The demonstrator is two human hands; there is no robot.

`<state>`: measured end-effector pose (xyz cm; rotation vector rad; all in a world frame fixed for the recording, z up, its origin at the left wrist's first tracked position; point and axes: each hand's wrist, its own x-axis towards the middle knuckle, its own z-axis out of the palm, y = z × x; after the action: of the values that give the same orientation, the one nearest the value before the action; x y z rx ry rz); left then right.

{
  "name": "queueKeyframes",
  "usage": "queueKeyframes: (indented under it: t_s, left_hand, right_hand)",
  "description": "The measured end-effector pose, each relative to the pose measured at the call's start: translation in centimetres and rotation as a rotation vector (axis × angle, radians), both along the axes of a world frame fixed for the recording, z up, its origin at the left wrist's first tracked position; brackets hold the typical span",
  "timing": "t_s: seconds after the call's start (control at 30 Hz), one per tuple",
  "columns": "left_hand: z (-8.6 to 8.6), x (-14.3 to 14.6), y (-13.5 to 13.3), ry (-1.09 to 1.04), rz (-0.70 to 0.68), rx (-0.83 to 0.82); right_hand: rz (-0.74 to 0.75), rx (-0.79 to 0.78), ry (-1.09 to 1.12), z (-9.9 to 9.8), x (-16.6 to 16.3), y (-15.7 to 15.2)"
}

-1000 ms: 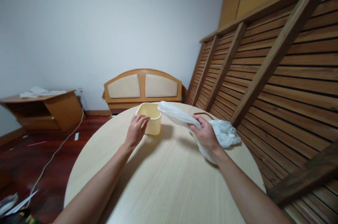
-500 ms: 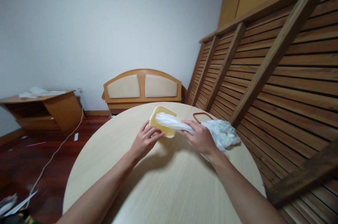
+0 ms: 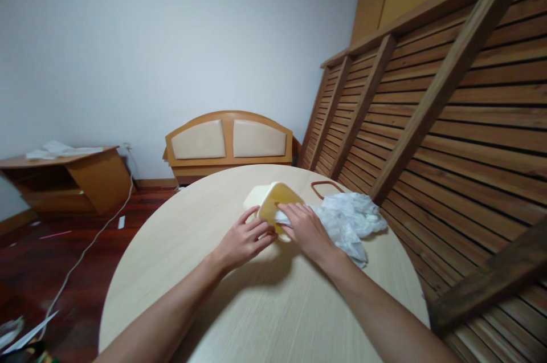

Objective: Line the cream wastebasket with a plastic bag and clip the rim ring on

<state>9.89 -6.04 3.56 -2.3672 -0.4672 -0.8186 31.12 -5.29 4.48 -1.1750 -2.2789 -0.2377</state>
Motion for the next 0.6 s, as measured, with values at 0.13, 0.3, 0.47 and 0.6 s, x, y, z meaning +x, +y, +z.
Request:
queueKeyframes:
  t_s: [0.13,0.3,0.47,0.6]
  left_hand:
    - [0.0,-0.3,0.1,-0.002,0.009,0.006]
    - [0.1,-0.6,0.3,-0.009,0.036,-0.004]
    - [0.1,-0.8,0.6,-0.033,0.065,0.003]
    - [0.1,-1.0,1.0,-0.076,0.089,-0.005]
  right_hand:
    - [0.110,-0.052,0.118,-0.5,0.3,0.0]
    - [0.237,-0.118,0.161,-0.3,1.3,-0.1]
    - [0.296,-0.050,0.232,1.0,2.9,0.4]
    - [0.189,-0.058,0.382,1.7,5.6,1.4]
